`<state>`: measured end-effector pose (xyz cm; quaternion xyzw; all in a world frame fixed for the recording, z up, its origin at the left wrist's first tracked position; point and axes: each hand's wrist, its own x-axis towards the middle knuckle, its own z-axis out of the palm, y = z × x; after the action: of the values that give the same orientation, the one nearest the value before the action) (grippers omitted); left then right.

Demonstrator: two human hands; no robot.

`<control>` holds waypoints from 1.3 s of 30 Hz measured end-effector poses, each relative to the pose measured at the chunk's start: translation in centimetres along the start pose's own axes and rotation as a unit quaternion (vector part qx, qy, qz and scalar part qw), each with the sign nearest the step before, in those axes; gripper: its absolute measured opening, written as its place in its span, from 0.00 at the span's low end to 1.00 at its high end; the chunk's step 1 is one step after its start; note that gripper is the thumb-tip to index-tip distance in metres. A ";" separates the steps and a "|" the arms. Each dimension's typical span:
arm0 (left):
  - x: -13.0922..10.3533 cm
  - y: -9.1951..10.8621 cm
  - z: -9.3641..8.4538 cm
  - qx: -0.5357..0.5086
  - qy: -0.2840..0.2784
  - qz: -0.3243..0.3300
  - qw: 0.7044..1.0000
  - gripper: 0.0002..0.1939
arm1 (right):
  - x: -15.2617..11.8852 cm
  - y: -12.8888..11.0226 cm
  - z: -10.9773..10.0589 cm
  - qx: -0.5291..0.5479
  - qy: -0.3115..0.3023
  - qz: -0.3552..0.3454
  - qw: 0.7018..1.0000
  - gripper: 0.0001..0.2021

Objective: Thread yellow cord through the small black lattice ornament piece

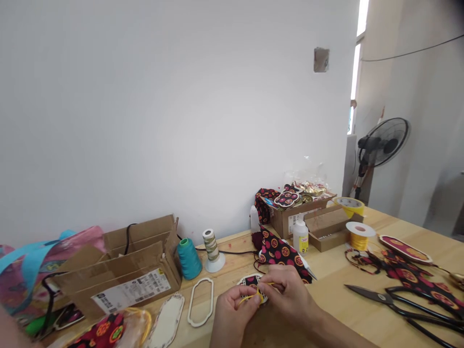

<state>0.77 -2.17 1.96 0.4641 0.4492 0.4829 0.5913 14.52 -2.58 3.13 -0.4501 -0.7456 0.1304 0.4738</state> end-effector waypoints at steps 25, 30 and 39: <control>0.5 -0.1 -0.3 0.010 -0.016 0.003 1.000 0.11 | 0.1 0.4 0.2 0.008 -0.006 0.071 0.997 0.12; 0.4 -0.1 -0.5 -0.014 -0.026 0.003 1.000 0.11 | 0.3 0.8 0.3 0.070 -0.035 0.077 0.994 0.11; 0.1 -0.4 -0.4 0.051 -0.002 0.013 0.999 0.10 | 0.2 1.5 1.1 0.255 -0.005 0.244 0.936 0.09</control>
<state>0.41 -2.03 1.50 0.5003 0.4660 0.4665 0.5612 14.42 -1.30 1.75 -0.4812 -0.5570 0.4301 0.5227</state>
